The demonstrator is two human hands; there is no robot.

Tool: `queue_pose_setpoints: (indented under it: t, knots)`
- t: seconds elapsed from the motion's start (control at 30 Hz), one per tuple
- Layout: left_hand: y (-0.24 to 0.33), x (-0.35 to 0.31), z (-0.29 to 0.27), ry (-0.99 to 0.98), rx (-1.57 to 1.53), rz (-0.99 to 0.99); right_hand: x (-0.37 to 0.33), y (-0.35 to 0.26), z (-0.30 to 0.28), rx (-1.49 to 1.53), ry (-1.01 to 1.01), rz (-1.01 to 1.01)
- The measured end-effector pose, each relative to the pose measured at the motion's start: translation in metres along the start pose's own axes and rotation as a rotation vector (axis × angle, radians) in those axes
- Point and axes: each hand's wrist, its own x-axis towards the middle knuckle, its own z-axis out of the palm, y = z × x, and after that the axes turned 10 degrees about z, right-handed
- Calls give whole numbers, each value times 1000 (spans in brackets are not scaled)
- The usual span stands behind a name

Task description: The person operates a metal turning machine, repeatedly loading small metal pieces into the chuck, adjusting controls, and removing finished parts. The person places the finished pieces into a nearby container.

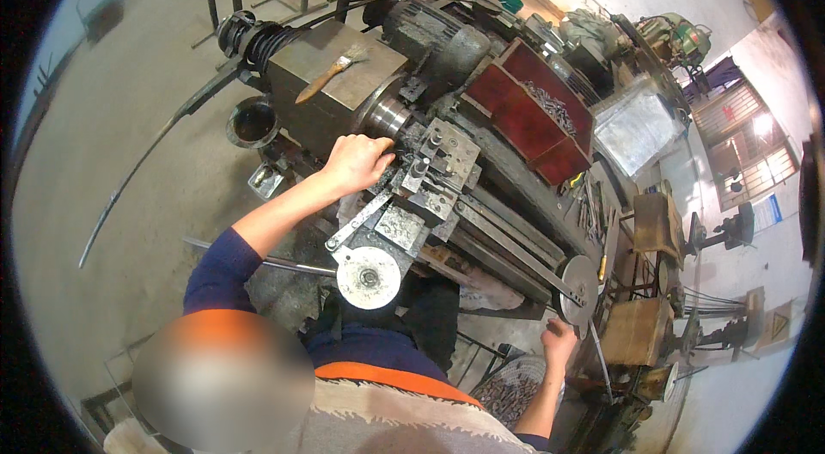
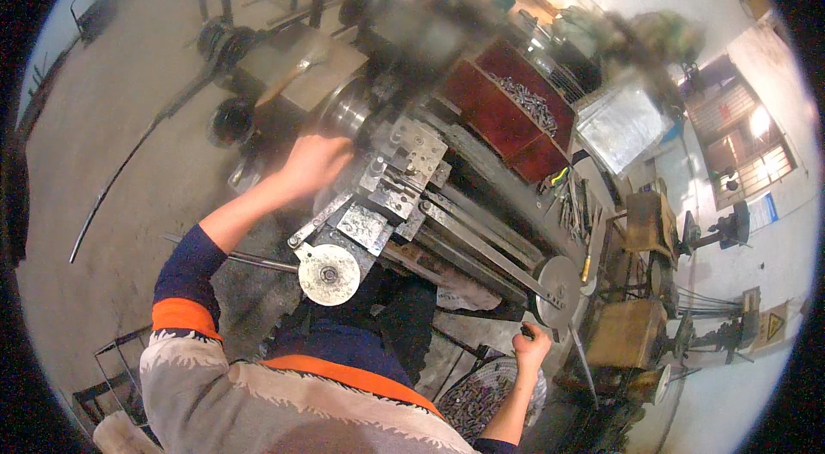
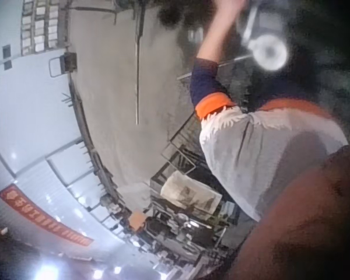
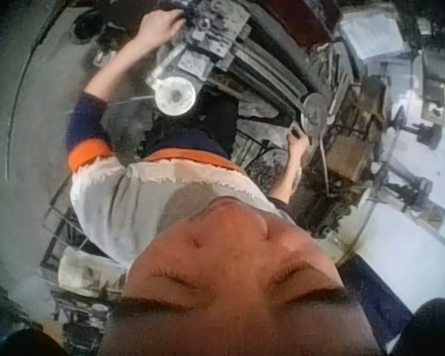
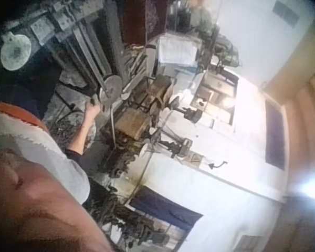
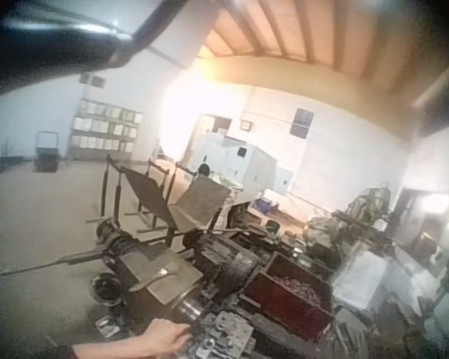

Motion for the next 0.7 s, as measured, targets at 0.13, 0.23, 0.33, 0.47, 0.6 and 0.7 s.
queue_pose_setpoints:
  t: [0.13,0.23,0.33,0.47,0.6,0.7]
  knots:
    - [1,3,4,-12,30,-7,-1,-6,1,-16,-18,27]
    - [2,5,3,-4,16,11,1,-6,3,-36,-12,24]
    - [3,7,2,5,16,29,0,-7,5,-18,-21,7]
    - [0,9,5,-29,68,48,2,-5,7,-12,-36,-32]
    - [0,-3,-2,161,260,15,4,-5,11,-29,-45,-1]
    - [-7,-35,-14,152,263,-10,7,18,19,10,-35,-13]
